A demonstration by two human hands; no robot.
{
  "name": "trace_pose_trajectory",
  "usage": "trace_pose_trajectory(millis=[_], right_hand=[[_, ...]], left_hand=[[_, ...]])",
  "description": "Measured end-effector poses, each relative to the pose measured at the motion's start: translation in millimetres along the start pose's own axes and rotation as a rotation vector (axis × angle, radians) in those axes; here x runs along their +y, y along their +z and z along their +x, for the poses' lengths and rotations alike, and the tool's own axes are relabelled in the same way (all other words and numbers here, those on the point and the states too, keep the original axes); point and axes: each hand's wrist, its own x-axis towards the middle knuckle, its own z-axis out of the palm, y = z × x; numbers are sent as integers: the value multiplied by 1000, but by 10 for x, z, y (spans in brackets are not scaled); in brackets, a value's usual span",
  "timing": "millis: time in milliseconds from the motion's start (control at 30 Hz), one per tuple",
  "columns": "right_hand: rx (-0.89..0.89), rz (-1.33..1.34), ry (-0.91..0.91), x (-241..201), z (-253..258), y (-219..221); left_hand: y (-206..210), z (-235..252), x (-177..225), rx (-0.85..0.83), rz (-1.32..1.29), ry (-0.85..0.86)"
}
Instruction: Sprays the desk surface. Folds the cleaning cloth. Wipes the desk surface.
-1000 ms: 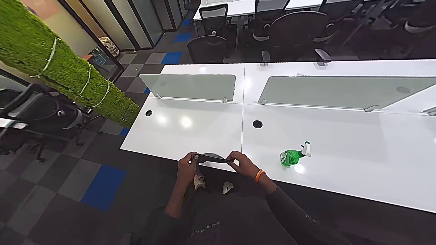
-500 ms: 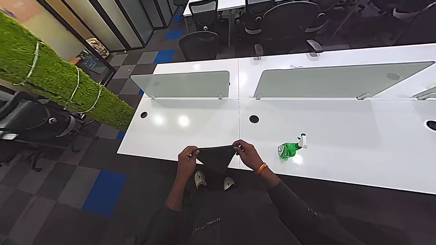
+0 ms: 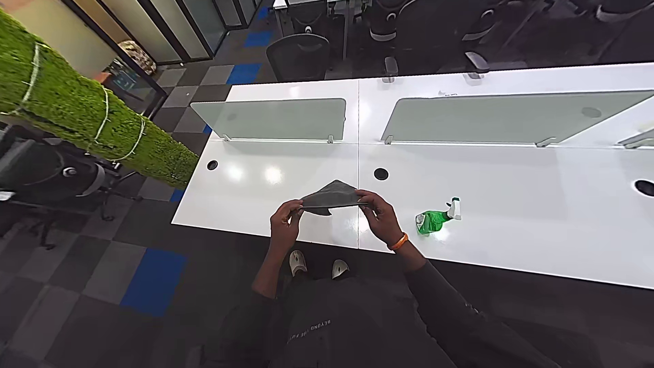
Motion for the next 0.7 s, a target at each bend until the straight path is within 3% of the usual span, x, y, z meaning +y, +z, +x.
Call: trace_pose_trajectory(millis=[167,467,700], right_hand=[[-5,19,21,95,-136,2],[52,-15,92,149,120,-16],[111,12,45,112,191,-52]], left_hand=[[20,-180,-84,-55,-25,-59],[97,72,14,-23,31,-98],[163,208,34,-1,13,-2]])
